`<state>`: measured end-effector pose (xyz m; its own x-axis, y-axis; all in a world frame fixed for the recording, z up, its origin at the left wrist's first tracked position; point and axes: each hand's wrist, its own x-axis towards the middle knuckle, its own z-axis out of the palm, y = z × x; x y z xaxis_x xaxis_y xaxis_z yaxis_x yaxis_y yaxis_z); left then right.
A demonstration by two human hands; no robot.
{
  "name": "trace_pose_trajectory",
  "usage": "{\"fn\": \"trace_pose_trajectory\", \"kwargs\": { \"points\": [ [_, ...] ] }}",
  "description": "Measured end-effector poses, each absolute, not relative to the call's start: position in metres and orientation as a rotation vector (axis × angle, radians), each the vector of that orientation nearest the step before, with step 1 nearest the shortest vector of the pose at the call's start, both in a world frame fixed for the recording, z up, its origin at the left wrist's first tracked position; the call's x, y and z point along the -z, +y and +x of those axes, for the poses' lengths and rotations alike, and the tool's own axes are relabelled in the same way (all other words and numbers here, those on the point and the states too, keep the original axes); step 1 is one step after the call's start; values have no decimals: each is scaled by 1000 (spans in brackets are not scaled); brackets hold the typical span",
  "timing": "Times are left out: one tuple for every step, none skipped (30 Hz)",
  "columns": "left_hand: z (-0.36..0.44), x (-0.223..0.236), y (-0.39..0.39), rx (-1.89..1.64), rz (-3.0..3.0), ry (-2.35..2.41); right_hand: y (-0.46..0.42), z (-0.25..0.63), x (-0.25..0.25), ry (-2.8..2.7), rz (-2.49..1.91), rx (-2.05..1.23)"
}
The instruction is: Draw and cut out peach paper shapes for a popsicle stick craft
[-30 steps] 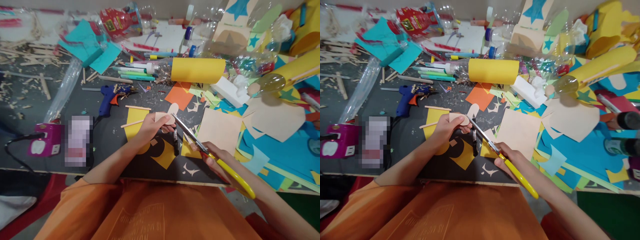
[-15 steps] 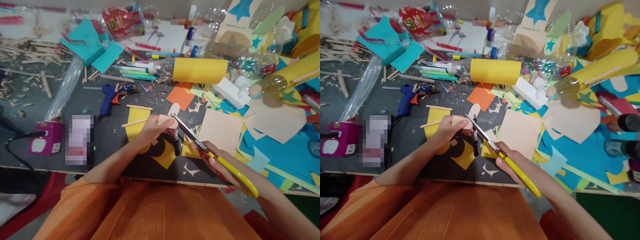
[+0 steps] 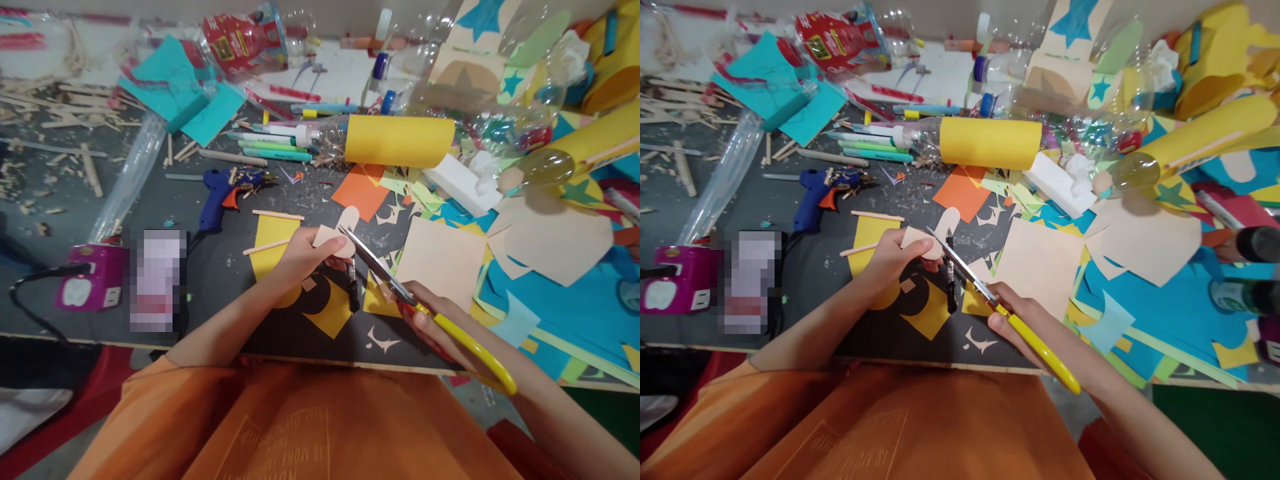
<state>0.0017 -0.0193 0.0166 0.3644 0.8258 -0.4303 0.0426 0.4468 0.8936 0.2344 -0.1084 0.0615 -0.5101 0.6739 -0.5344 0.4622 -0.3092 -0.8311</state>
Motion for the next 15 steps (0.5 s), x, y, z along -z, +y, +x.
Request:
{"fn": "trace_pose_trajectory", "kwargs": {
  "points": [
    [1,-16,-19,-634,991,1091,-108,235,-62,-1731,-1457,-1934],
    [1,-15,-19,-639,993,1092,-108,235,-62,-1719,-1455,-1943],
    [1,-15,-19,-642,997,1092,-108,235,-62,-1708,-1450,-1955],
    [1,-15,-20,-645,1003,1091,-108,235,-62,-1701,-1445,-1964],
    [1,-15,-20,-647,1009,1091,-109,236,-62,-1697,-1443,-1966],
    [1,-15,-20,-648,1013,1091,-109,236,-62,-1697,-1442,-1964],
    [1,-15,-20,-649,1014,1093,-109,236,-62,-1698,-1443,-1960],
    [1,-15,-20,-648,1014,1094,-109,236,-61,-1699,-1443,-1959],
    [1,-15,-19,-647,1012,1096,-109,236,-61,-1701,-1447,-1958],
    [1,-16,-19,-647,1011,1098,-109,237,-61,-1703,-1449,-1954],
    [1,-16,-19,-647,1009,1099,-109,237,-61,-1708,-1449,-1949],
    [1,-15,-19,-649,1007,1098,-109,236,-61,-1715,-1450,-1940],
    [1,-15,-19,-652,1002,1096,-109,236,-61,-1723,-1454,-1927],
    [2,-15,-18,-655,997,1092,-109,236,-62,-1731,-1460,-1910],
    [2,-14,-18,-658,992,1087,-109,236,-62,-1742,-1466,-1892]
  ]
}}
